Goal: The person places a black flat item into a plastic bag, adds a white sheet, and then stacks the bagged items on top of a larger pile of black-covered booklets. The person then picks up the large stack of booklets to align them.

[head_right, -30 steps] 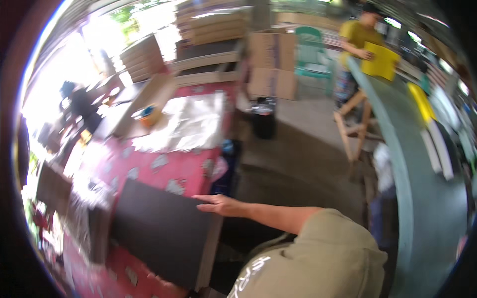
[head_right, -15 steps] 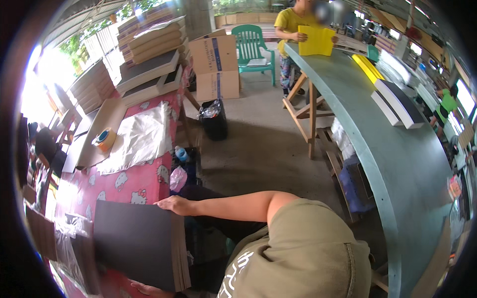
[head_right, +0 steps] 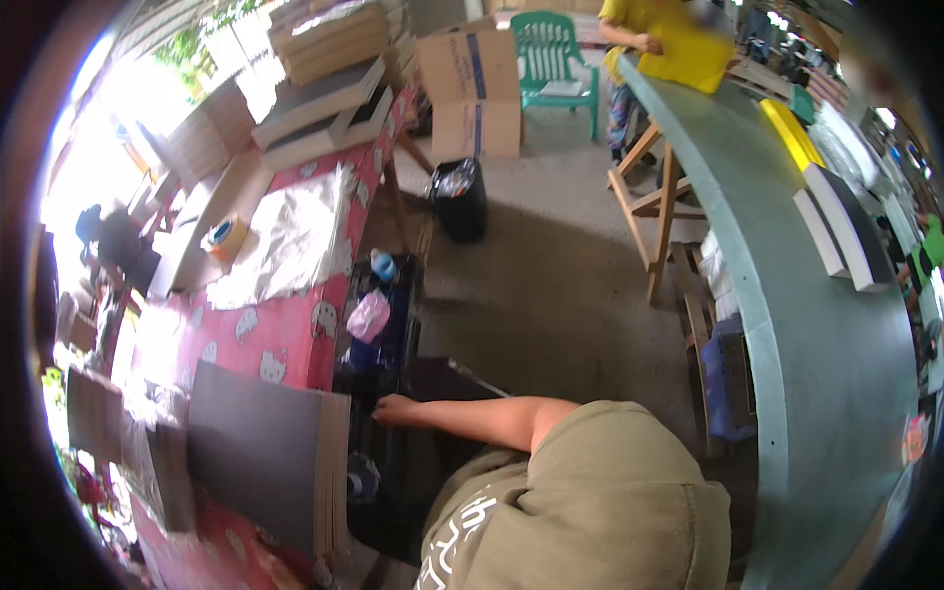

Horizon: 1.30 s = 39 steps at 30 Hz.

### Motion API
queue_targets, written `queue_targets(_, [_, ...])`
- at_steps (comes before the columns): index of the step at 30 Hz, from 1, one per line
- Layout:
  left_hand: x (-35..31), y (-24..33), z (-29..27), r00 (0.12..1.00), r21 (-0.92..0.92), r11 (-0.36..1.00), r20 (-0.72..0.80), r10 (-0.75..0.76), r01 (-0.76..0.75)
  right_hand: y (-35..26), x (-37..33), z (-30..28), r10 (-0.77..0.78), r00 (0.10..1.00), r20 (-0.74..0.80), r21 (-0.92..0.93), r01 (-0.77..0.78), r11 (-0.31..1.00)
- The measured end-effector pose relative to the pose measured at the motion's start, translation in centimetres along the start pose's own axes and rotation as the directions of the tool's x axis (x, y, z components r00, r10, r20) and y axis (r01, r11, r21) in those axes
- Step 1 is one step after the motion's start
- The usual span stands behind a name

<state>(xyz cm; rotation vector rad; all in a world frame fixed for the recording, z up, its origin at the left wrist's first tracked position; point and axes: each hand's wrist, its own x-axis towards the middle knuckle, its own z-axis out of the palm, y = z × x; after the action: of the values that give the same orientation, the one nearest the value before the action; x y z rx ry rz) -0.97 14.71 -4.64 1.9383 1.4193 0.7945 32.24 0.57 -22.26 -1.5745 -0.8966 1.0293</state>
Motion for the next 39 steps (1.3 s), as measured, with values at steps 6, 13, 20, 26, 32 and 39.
queue_targets(6, [-1.2, -2.3, -1.7, 0.998, 0.084, 0.996, -0.066, 0.001, 0.005, 1.6, -6.5, 2.5, 0.313, 0.775, 0.55, -0.775, 0.333, 0.537])
queue_targets(13, [-0.8, -4.1, -1.6, 0.964, 0.303, 0.945, -0.192, 0.186, -0.122, 0.6, -6.0, 3.7, 0.4, 0.738, 0.544, -0.768, 0.246, 0.591])
queue_targets(20, [0.0, -7.0, -2.0, 0.95, 0.543, 0.827, -0.154, 0.272, -0.149, 3.1, -4.7, 4.3, 0.413, 0.662, 0.625, -0.745, 0.35, 0.568])
queue_targets(26, [0.3, -8.5, -2.3, 0.935, 0.614, 0.772, -0.152, 0.32, -0.164, 7.7, -3.2, 6.8, 0.52, 0.625, 0.582, -0.797, 0.311, 0.518])
queue_targets(32, [-0.9, -13.9, -6.1, 0.94, 0.623, 0.76, -0.112, 0.322, -0.185, 7.6, -1.6, 6.8, 0.717, 0.453, 0.53, -0.816, 0.043, 0.576])
queue_targets(39, [-1.6, -12.4, -6.1, 0.976, 0.706, 0.708, -0.137, 0.169, -0.023, 11.5, -0.6, 4.7, 0.554, 0.424, 0.716, -0.667, 0.183, 0.722])
